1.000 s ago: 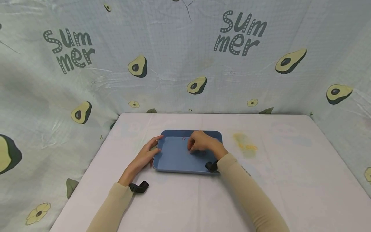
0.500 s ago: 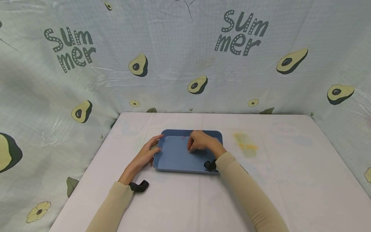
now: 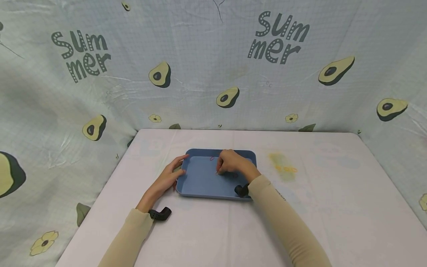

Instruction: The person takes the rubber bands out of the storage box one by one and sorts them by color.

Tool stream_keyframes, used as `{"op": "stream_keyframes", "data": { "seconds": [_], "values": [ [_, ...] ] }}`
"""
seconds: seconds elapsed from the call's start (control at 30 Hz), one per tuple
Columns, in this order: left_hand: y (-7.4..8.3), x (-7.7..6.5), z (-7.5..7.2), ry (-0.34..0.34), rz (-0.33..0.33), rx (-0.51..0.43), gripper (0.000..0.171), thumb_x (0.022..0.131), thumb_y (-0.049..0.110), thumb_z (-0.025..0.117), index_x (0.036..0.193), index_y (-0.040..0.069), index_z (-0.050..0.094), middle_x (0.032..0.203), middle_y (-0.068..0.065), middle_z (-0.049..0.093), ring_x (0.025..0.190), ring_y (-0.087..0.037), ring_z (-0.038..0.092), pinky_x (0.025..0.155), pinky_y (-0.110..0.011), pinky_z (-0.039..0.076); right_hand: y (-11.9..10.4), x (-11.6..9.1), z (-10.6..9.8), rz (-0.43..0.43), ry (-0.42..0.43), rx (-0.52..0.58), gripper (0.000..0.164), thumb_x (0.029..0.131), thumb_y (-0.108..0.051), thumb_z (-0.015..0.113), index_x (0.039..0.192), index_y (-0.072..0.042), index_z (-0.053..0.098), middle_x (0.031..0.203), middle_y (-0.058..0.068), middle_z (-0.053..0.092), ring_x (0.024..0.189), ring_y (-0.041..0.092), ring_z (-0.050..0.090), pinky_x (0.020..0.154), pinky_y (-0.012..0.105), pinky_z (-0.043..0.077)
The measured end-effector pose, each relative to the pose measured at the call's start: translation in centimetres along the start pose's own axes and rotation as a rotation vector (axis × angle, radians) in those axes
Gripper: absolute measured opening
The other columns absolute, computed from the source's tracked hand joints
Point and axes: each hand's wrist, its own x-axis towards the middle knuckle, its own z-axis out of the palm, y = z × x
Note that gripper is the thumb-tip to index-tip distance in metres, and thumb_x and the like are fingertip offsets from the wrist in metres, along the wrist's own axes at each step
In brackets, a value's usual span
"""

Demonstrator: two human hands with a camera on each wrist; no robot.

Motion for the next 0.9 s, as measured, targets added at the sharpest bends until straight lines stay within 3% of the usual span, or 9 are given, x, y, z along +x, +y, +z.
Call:
{"op": "stream_keyframes", "data": {
  "seconds": [0.17,0.53,0.9],
  "values": [
    [2.3,-1.1,-0.1,-0.028,-0.013,0.008,0.058,0.097,0.014,0.050,0.151,0.025,0.031,0.156,-0.016,0.029,0.042,-0.022,0.051,0.045,-0.041,0.049,-0.1,-0.1,-0.1,0.014,0.001,-0.011,0.007,0.082,-0.016,0.075,0.075,-0.016,0.075,0.074,-0.003,0.068,0.064,0.011,0.057,0.058,0.025,0.046],
    [2.3,-1.0,-0.1,-0.030,-0.021,0.004,0.059,0.097,0.013,0.050,0.152,0.025,0.031,0.156,-0.016,0.028,0.043,-0.022,0.051,0.045,-0.040,0.049,-0.3,-1.0,-1.4,0.011,0.016,0.050,0.008,0.082,-0.019,0.076,0.075,-0.016,0.075,0.070,-0.003,0.067,0.062,0.012,0.053,0.058,0.026,0.044],
    [2.3,-1.0,-0.1,-0.029,-0.016,0.002,0.058,0.097,0.013,0.050,0.151,0.025,0.032,0.156,-0.016,0.029,0.043,-0.022,0.052,0.045,-0.041,0.049,-0.1,-2.7,-3.0,0.038,0.087,0.128,0.006,0.082,-0.021,0.076,0.078,-0.016,0.075,0.075,-0.002,0.070,0.067,0.012,0.061,0.063,0.028,0.050]
  ]
}}
